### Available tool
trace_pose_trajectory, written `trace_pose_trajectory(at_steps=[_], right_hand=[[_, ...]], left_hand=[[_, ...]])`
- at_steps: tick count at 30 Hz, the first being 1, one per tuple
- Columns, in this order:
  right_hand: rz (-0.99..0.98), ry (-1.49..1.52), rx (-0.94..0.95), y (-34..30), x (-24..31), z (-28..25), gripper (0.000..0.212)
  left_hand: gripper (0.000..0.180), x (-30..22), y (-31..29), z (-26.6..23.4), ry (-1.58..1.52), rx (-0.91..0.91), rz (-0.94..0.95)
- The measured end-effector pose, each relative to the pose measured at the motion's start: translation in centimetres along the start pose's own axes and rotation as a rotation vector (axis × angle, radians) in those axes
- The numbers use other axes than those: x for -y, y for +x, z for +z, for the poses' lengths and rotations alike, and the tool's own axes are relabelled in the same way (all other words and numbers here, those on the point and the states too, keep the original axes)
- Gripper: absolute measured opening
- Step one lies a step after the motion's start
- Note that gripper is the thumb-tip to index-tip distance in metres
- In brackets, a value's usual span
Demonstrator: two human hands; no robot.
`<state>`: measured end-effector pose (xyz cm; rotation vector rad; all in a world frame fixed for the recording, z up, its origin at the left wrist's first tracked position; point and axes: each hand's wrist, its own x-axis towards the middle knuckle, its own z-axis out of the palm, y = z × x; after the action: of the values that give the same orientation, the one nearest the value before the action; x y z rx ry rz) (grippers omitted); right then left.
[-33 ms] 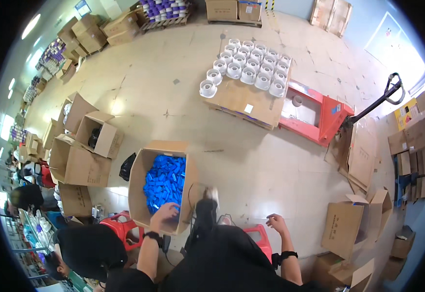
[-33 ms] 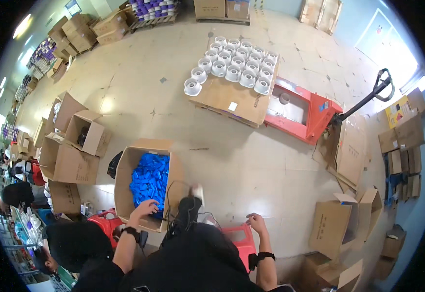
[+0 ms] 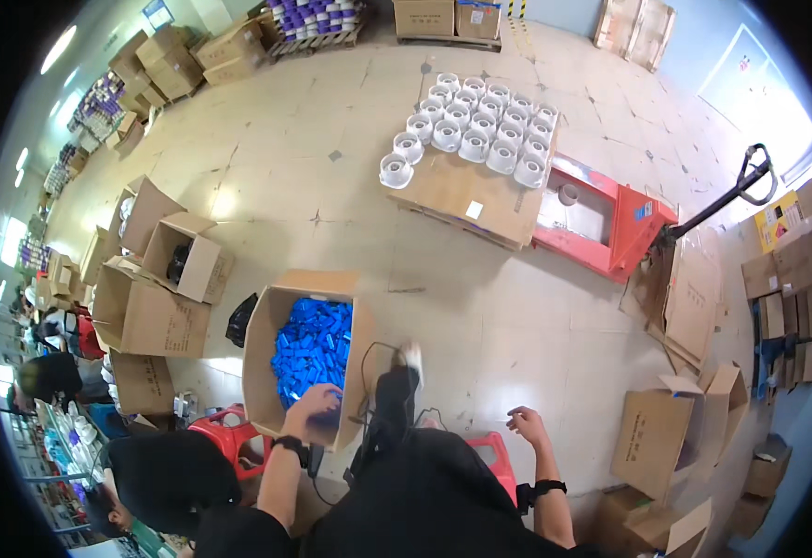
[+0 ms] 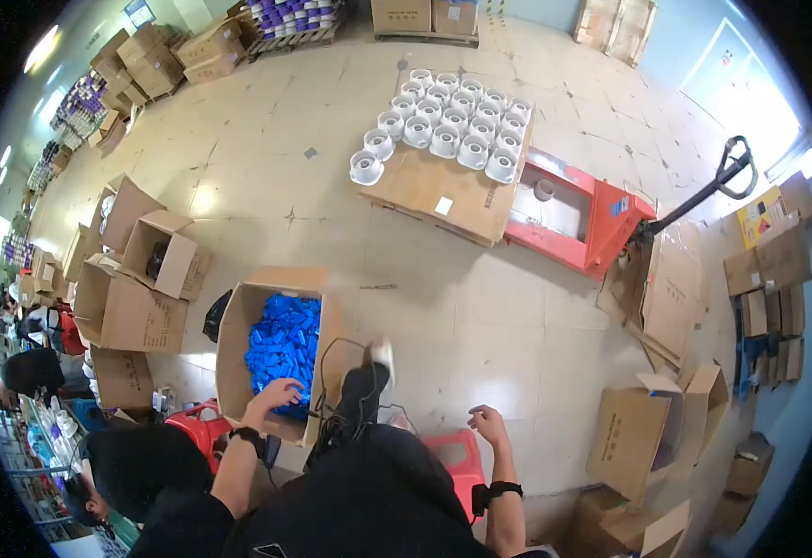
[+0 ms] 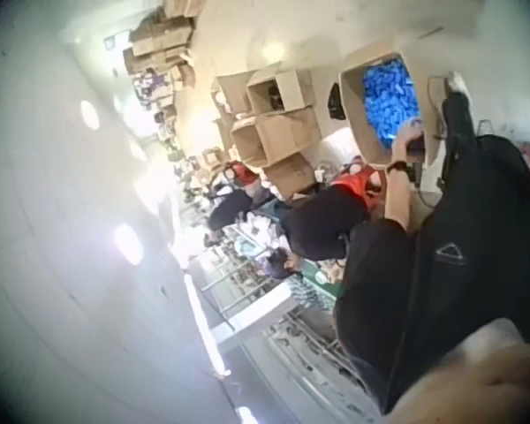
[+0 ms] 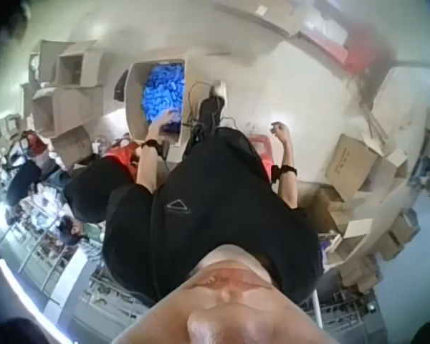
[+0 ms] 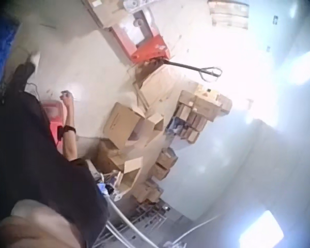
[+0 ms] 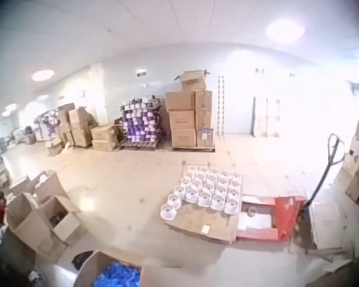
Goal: The person assembles white plastic light fixture components on a green workbench. They pick up a base unit with a bulb socket and attach a cylindrical outer casing, then place the finished unit on a cardboard box. The person repeats this process for multiple units, occasionally moving between the workbench and the box.
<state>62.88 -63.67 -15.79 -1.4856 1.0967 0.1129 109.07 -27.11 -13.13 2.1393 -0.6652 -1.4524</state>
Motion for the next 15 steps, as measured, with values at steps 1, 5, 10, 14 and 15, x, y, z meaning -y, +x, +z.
trace_pose_trajectory(at_steps=[1, 5, 10, 14, 15], right_hand=[[-0.070, -0.052, -0.024, 2.7, 1.7, -0.6, 0.024], [-0.151, -0.197, -0.141, 13.2, 11.8, -5.6, 0.021], [-0.193, -0.350, -0.213, 27.4, 22.0, -11.0, 0.017], [-0.272, -0.557, -0.168, 38.2, 27.0, -14.4, 0.015], [-0.309, -0.543, -0.138, 41.7, 28.8, -14.4, 0.013]], left_hand=[[0.030, 0.3, 2.6, -1.4, 0.116, -0.072, 0.056], [0.026, -5.8, 14.2, -6.3, -0.066, -0.072, -0.122], [0.026, -10.2, 30.9, -9.9, 0.387, -0.303, 0.014], [0.041, -20.0, 45.6, -13.8, 0.138, -0.417, -0.089], [0.046, -21.9, 49.0, -15.0, 0.112, -0.435, -0.105]])
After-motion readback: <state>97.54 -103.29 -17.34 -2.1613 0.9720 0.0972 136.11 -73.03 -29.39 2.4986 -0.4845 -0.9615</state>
